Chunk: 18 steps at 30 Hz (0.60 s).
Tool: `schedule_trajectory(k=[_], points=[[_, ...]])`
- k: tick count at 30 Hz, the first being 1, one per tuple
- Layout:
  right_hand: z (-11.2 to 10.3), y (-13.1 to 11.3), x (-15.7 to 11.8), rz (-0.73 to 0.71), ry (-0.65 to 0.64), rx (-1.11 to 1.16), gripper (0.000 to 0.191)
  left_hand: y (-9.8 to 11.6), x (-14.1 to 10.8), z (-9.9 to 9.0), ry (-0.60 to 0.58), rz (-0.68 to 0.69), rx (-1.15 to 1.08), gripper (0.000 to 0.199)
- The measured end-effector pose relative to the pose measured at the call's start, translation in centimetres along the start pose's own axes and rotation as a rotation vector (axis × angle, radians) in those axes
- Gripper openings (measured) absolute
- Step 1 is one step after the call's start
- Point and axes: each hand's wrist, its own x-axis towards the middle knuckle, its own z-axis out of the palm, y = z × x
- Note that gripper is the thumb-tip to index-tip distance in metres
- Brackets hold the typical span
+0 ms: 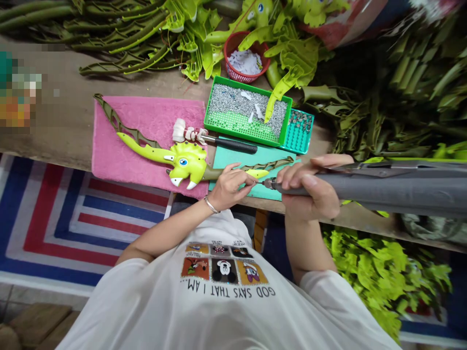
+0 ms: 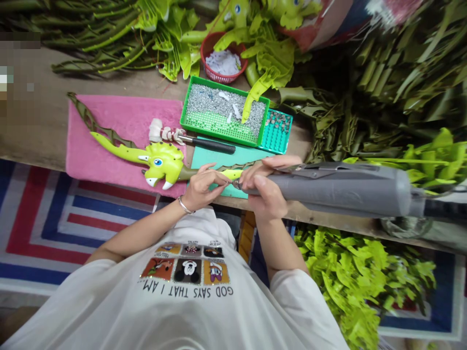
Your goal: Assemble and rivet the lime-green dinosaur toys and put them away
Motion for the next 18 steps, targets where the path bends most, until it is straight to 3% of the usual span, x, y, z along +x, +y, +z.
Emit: schedule_trajectory(k=[7,12,18], points=[[-0.3,0.5,-0.1,-0.061,-0.097,-0.022,0.022,0.0,-0.1,-0.1,-0.023,0.015,-0.013,0.014],[-0.4,0.8,-0.6,-0.015,-0.095,-0.028,0.023,-0.2,-0.2,0.0,-0.080,0.042,-0.001,0.015],[-1.7,2.9,-1.6,0.035,-0.015,-0.193,0.036,-0.4,-1.1,0.2,-0.093,0.102,0.294,0.010]])
